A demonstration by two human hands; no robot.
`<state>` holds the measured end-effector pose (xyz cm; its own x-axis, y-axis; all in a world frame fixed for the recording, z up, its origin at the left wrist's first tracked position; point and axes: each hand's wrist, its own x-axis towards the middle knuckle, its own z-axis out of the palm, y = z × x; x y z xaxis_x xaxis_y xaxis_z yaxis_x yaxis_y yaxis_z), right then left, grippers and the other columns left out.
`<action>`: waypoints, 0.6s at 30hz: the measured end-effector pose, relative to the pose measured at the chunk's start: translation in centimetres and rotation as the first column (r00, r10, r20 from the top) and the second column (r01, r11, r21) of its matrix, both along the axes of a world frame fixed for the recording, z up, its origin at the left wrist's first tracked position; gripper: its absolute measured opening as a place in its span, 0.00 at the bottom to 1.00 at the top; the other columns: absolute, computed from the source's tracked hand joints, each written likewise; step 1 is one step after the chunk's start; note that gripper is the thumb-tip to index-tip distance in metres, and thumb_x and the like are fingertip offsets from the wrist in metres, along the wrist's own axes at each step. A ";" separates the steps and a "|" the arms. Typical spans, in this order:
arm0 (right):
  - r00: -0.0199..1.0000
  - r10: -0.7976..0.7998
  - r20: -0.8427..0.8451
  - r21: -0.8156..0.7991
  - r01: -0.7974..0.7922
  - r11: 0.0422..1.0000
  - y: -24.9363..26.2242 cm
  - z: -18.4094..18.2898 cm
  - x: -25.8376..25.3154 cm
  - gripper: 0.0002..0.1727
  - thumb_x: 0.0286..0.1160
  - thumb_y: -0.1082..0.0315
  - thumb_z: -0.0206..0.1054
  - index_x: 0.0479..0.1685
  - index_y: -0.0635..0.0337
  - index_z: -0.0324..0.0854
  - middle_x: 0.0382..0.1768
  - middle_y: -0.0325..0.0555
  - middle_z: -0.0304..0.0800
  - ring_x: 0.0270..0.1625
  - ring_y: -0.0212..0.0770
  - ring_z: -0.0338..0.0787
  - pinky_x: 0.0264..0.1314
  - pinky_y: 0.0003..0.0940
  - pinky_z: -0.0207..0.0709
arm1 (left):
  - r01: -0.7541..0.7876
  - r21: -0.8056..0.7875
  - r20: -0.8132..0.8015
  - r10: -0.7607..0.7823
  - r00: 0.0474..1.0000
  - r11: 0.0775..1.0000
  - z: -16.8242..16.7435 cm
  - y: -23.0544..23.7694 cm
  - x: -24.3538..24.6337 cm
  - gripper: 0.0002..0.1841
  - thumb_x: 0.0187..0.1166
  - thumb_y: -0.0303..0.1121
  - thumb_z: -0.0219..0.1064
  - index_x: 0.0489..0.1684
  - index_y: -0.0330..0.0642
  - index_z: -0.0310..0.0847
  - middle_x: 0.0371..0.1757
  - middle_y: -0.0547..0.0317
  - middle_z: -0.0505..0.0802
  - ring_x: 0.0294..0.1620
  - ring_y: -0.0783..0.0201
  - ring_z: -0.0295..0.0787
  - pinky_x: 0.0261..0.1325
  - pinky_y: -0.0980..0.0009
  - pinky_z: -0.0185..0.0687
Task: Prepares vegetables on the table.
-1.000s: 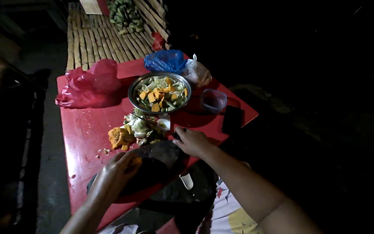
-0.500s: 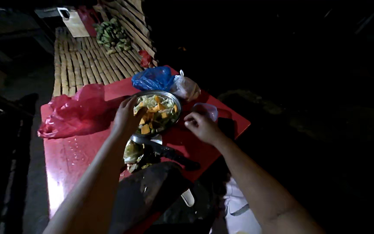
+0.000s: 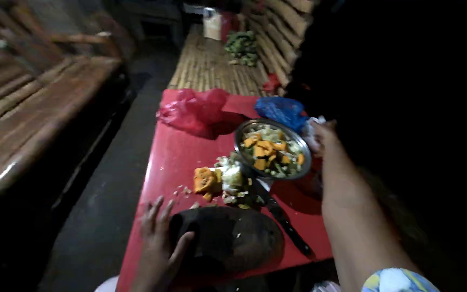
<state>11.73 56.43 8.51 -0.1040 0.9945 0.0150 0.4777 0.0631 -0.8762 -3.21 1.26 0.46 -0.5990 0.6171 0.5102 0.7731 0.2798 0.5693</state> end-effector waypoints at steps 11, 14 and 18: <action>0.978 -0.155 -0.140 0.121 0.172 0.978 -4.6 6.4 0.1 0.21 0.89 0.66 0.56 0.73 0.68 0.70 0.53 0.55 0.78 0.41 0.40 0.79 0.45 0.36 0.78 | 0.076 0.005 0.070 -0.076 0.995 0.997 0.0 -0.7 -1.0 0.25 0.74 0.48 0.68 0.71 0.54 0.85 0.74 0.52 0.87 0.73 0.47 0.82 0.73 0.47 0.77; 0.959 -0.086 -0.270 0.169 0.135 0.976 -4.1 9.0 0.8 0.24 0.91 0.57 0.54 0.77 0.63 0.68 0.59 0.54 0.79 0.45 0.39 0.82 0.50 0.39 0.80 | 0.079 0.014 0.085 -0.079 0.993 0.997 0.2 -0.7 -0.9 0.24 0.72 0.47 0.69 0.69 0.56 0.86 0.72 0.55 0.88 0.72 0.49 0.82 0.71 0.50 0.78; 0.952 -0.003 -0.306 0.299 0.099 0.949 -5.5 15.8 1.1 0.20 0.92 0.57 0.51 0.73 0.60 0.71 0.51 0.43 0.75 0.35 0.30 0.79 0.39 0.29 0.80 | 0.108 0.024 0.094 -0.110 0.989 0.994 0.1 -0.7 -0.7 0.24 0.70 0.44 0.71 0.68 0.56 0.88 0.72 0.54 0.88 0.71 0.47 0.82 0.71 0.49 0.78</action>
<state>12.81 50.94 24.29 0.0039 0.9394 0.3428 0.2070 0.3346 -0.9193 -3.94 0.61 0.55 -0.5750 0.6724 0.4661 0.7405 0.1854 0.6460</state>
